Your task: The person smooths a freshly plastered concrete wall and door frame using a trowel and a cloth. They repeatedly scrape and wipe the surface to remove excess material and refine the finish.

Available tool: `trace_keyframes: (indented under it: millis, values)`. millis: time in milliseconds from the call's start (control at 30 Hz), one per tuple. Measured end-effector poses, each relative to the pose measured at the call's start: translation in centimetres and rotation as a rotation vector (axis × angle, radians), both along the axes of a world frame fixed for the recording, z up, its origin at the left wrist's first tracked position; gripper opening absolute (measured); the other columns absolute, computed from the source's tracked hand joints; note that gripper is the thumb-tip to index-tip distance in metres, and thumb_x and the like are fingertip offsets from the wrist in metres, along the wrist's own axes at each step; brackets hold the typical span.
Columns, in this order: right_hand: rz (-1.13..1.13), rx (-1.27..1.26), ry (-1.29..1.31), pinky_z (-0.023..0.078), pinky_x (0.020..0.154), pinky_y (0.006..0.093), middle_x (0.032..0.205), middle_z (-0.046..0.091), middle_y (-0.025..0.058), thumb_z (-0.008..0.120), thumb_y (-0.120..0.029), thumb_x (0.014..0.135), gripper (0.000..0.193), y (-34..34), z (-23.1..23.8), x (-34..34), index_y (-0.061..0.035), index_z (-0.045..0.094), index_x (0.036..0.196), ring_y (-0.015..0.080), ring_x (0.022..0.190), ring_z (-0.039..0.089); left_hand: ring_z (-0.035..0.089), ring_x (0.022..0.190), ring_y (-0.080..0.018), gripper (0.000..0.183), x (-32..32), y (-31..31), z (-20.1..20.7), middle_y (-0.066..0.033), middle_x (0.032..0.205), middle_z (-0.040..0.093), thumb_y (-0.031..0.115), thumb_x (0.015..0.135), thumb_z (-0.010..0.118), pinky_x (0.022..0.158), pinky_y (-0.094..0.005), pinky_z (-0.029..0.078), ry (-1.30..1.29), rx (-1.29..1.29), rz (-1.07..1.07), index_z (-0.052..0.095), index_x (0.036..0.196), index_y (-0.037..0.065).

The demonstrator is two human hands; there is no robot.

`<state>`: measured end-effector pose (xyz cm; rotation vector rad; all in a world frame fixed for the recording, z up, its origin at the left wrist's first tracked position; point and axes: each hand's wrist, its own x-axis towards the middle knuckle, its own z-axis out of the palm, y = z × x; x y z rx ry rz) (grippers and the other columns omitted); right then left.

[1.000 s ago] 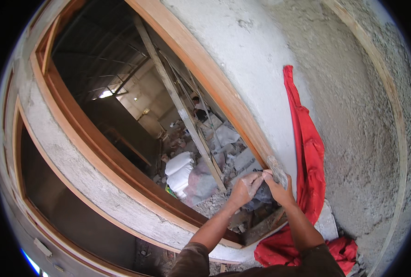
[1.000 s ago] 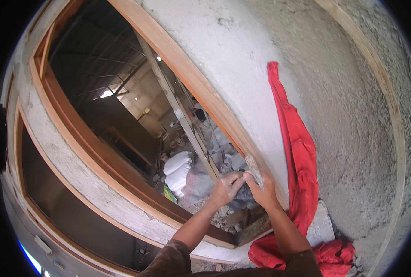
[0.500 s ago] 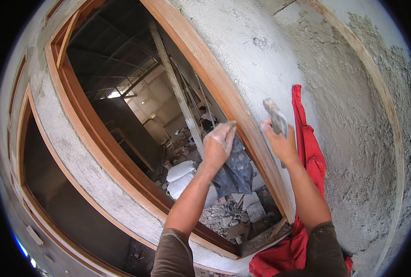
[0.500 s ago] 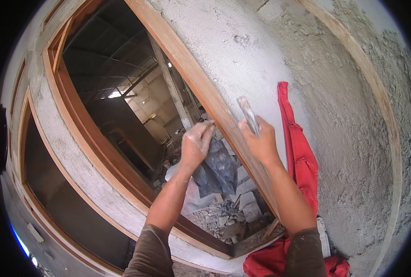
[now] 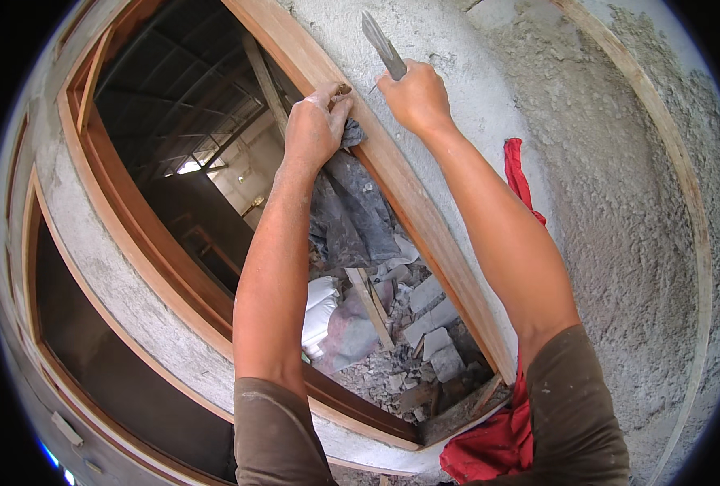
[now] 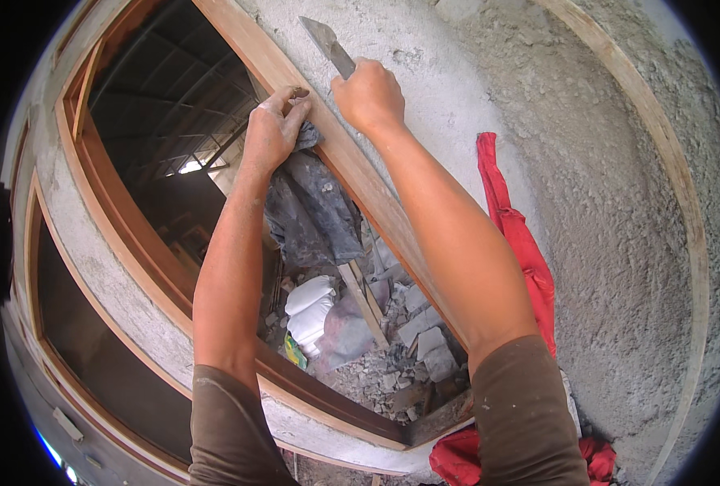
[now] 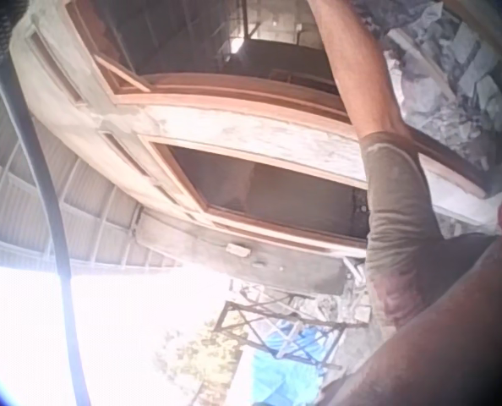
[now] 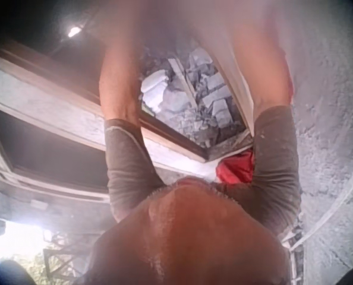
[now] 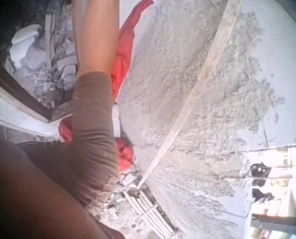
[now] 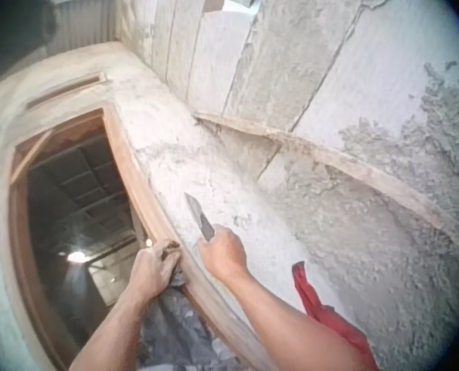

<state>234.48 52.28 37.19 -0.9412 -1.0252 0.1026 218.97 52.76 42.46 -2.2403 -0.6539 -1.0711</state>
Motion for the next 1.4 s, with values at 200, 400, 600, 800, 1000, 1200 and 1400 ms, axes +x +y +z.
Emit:
trace_keyframes:
  millis: [200,400,600,800,1000,1200,1400]
  values:
    - [-0.062,0.057,-0.002,0.050,0.078,0.0424,0.087,0.067,0.0227,0.063,-0.031,0.082,0.034,1.4,0.3,-0.9,0.0012,0.067,0.092,0.0374,0.086,0.065,0.067,0.081,-0.0314,0.026,1.4,-0.3,1.1,-0.0194,0.084,0.068,0.019,0.085,0.060,0.073,-0.0379,0.050,0.077,0.032,0.122,0.067,0.103,0.002]
    - [-0.001,0.036,-0.034,0.050,0.085,0.0442,0.099,0.067,0.0193,0.064,-0.029,0.080,0.031,1.2,0.1,-0.7,-0.0040,0.066,0.099,0.0362,0.098,0.063,0.064,0.089,-0.0360,0.026,2.7,0.6,0.2,-0.0176,0.090,0.068,0.023,0.085,0.061,0.078,-0.0425,0.050,0.116,0.133,0.286,0.068,0.104,0.007]
    - [-0.015,0.103,-0.061,0.050,0.082,0.0442,0.094,0.067,0.0214,0.064,-0.030,0.081,0.034,1.6,-0.4,-0.4,-0.0019,0.066,0.100,0.0376,0.093,0.064,0.065,0.089,-0.0357,0.027,3.1,0.5,-0.3,-0.0175,0.090,0.068,0.026,0.085,0.061,0.078,-0.0437,0.050,0.054,0.135,0.318,0.068,0.105,0.010]
    - [-0.095,0.097,-0.084,0.050,0.081,0.0432,0.092,0.067,0.0242,0.063,-0.032,0.083,0.038,2.0,-0.9,-0.8,0.0013,0.066,0.101,0.0385,0.091,0.064,0.064,0.089,-0.0371,0.024,3.1,0.8,-0.5,-0.0193,0.090,0.067,0.024,0.086,0.059,0.077,-0.0469,0.050,0.058,0.127,0.296,0.067,0.107,0.014]
    - [-0.014,0.059,-0.094,0.051,0.083,0.0443,0.094,0.067,0.0218,0.064,-0.029,0.084,0.034,2.2,-1.6,-0.1,-0.0009,0.064,0.103,0.0376,0.094,0.064,0.064,0.087,-0.0390,0.023,3.1,1.6,-1.1,-0.0201,0.089,0.067,0.024,0.088,0.056,0.076,-0.0467,0.050,0.107,0.251,0.245,0.065,0.102,0.008]
    - [-0.064,0.141,-0.137,0.051,0.080,0.0444,0.095,0.066,0.0238,0.064,-0.032,0.084,0.040,1.6,-1.4,-0.3,0.0034,0.063,0.103,0.0396,0.091,0.064,0.062,0.086,-0.0417,0.024,3.0,2.0,-1.0,-0.0229,0.088,0.065,0.023,0.089,0.054,0.075,-0.0489,0.049,0.134,0.280,0.207,0.064,0.101,0.005]
    - [0.329,0.033,0.033,0.051,0.071,0.0445,0.081,0.062,0.0278,0.044,-0.056,0.091,0.081,-1.3,-3.5,0.9,0.0192,0.047,0.118,0.0360,0.078,0.066,0.062,0.085,-0.0426,0.022,2.7,2.5,-1.3,-0.0237,0.085,0.064,0.021,0.087,0.056,0.074,-0.0491,0.048,0.096,0.311,0.182,0.063,0.094,0.002]
